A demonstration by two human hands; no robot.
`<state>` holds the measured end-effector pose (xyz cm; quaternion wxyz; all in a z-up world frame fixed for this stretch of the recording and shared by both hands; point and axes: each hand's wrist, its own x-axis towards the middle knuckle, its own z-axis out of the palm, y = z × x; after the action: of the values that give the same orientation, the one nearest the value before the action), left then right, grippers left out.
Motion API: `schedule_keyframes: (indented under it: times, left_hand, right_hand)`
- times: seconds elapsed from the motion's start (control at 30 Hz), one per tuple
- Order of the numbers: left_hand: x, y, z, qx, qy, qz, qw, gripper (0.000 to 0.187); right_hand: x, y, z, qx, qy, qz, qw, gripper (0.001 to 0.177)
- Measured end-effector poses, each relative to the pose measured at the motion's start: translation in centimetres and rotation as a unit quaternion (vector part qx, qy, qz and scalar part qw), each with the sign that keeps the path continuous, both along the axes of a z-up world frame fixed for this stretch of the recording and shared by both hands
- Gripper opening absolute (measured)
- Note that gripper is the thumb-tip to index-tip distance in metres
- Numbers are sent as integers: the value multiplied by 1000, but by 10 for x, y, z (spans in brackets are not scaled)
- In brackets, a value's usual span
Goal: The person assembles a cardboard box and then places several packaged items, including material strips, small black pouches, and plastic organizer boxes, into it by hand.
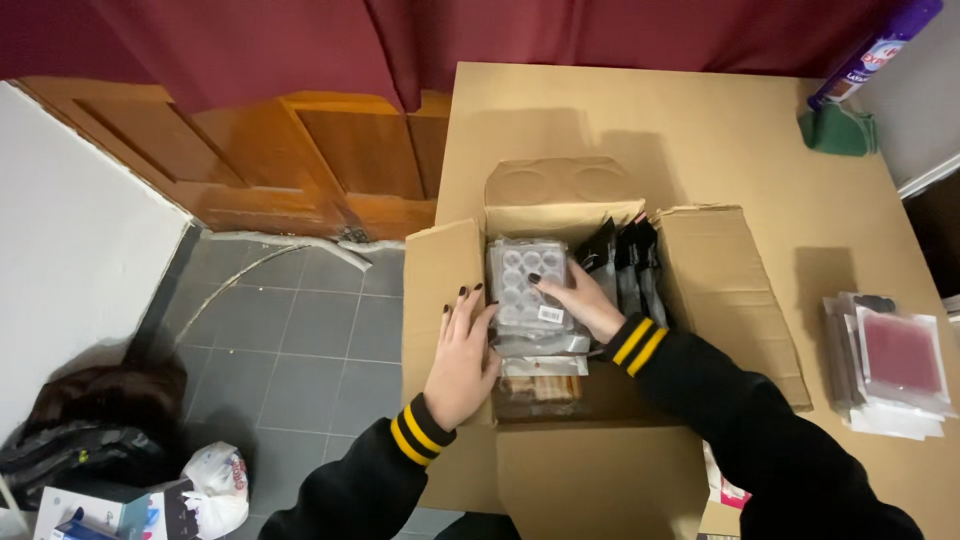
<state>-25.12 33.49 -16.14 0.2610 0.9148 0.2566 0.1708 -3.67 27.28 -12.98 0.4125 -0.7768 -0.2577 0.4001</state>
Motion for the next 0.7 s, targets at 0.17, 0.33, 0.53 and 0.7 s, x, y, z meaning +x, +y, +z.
schedule_keyframes:
  times: [0.17,0.33,0.53,0.7]
  left_hand:
    - [-3,4,-5,7,-12,-4,1000,64]
    - [-4,4,-8,24,-14,-2,1000,65]
    - [-3,4,-11,35,-17,-7,999,62]
    - [-3,0,-10,24,-12,3,1000,60]
  right_hand:
    - [4,-31,-6,33,-183,133,973,108]
    - [-11,-34,-8,31,-393,293,871,80]
    - [2,-10,-14,25,-432,322,842,75]
    - [6,-4,-11,10,-405,333,852,73]
